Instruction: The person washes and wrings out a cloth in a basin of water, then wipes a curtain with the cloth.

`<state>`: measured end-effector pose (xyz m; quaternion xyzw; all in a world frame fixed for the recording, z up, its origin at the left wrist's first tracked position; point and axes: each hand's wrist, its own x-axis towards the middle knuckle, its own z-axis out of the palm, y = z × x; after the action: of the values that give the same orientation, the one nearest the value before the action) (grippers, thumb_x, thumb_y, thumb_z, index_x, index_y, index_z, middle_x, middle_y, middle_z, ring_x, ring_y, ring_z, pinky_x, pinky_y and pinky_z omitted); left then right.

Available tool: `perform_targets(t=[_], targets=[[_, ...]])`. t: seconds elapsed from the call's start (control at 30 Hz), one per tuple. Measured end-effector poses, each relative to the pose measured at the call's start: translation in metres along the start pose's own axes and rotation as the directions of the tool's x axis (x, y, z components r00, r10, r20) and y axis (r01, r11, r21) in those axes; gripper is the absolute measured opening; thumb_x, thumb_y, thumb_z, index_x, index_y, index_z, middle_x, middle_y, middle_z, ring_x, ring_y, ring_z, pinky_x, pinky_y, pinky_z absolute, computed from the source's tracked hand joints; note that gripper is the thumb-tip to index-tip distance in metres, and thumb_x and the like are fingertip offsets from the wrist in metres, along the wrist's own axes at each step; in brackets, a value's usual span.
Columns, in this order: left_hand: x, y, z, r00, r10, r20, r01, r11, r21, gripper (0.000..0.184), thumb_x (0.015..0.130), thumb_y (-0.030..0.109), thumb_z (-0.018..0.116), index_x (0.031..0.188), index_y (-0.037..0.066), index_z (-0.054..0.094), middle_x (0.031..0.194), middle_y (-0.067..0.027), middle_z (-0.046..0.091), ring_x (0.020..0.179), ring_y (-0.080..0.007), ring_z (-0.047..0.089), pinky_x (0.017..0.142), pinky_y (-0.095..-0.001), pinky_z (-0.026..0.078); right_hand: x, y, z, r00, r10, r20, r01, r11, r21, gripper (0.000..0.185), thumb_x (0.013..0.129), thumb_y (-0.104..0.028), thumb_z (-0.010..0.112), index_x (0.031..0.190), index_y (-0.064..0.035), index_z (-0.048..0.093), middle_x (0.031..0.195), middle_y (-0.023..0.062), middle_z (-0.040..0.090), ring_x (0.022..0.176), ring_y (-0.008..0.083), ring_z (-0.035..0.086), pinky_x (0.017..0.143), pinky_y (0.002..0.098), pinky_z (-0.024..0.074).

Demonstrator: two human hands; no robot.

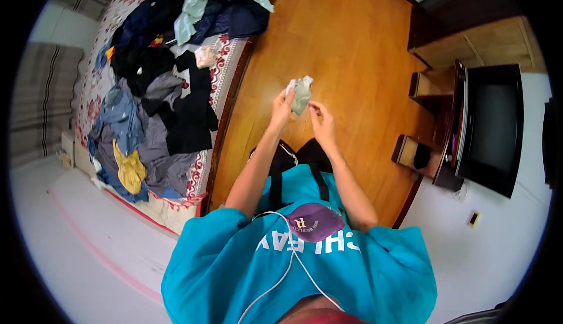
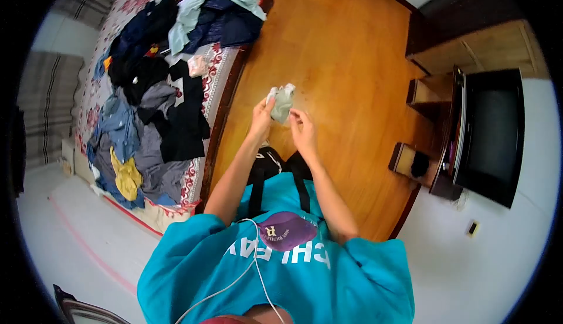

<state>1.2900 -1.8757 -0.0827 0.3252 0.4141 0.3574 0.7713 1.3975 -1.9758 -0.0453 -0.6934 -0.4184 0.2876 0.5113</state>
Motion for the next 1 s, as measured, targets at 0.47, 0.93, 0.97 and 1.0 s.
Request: perform_targets(t=[0.47, 0.93, 0.97, 1.0], targets=[[0.182, 0.06, 0.111, 0.893, -0.234, 0.384, 0.17, 0.966, 0.193, 0.028, 0.099, 0.018, 0.061, 0.122, 0.002, 0.064, 0.112, -0.0036, 0.067, 0.099, -0.0101, 0.062, 0.085, -0.0268, 0.051, 0.199, 0.079, -0.061, 0.942, 0.314, -0.116, -0.284, 0.934, 0.215, 0.037, 0.087, -0.027, 0.075, 0.102, 0.0041, 0.064, 0.086, 0.0158, 0.066, 0.079, 0.0238, 0.062, 0.072, 0.0335, 0.0484], [0.392, 0.115, 0.187, 0.994, 0.05, -0.1, -0.003, 0.907, 0.421, 0.042, 0.089, 0.014, 0.074, 0.124, -0.003, 0.058, 0.101, -0.0098, 0.068, 0.087, -0.0144, 0.065, 0.073, -0.0285, 0.053, 0.471, 0.09, -0.134, 0.968, 0.191, -0.161, -0.185, 0.981, 0.055, 0.032, 0.087, -0.023, 0.077, 0.09, -0.0002, 0.054, 0.073, 0.0059, 0.056, 0.067, 0.014, 0.048, 0.061, 0.0319, 0.0418], [0.406, 0.125, 0.194, 0.982, 0.09, -0.167, 0.001, 0.878, 0.478, 0.044, 0.087, 0.013, 0.075, 0.125, -0.002, 0.057, 0.105, -0.0113, 0.067, 0.09, -0.0154, 0.065, 0.074, -0.0295, 0.053, 0.492, 0.087, -0.132, 0.97, 0.195, -0.145, -0.19, 0.981, 0.048, 0.032, 0.087, -0.023, 0.077, 0.09, -0.0002, 0.054, 0.073, 0.0059, 0.056, 0.067, 0.014, 0.048, 0.061, 0.0319, 0.0418], [0.426, 0.129, 0.196, 0.98, 0.091, -0.178, 0.003, 0.883, 0.468, 0.044, 0.087, 0.013, 0.075, 0.125, -0.002, 0.057, 0.105, -0.0113, 0.067, 0.09, -0.0154, 0.065, 0.074, -0.0295, 0.053, 0.517, 0.085, -0.13, 0.973, 0.189, -0.136, -0.172, 0.977, 0.125, 0.031, 0.087, -0.021, 0.076, 0.09, -0.0001, 0.054, 0.073, 0.0055, 0.057, 0.067, 0.0124, 0.049, 0.061, 0.0306, 0.0422]])
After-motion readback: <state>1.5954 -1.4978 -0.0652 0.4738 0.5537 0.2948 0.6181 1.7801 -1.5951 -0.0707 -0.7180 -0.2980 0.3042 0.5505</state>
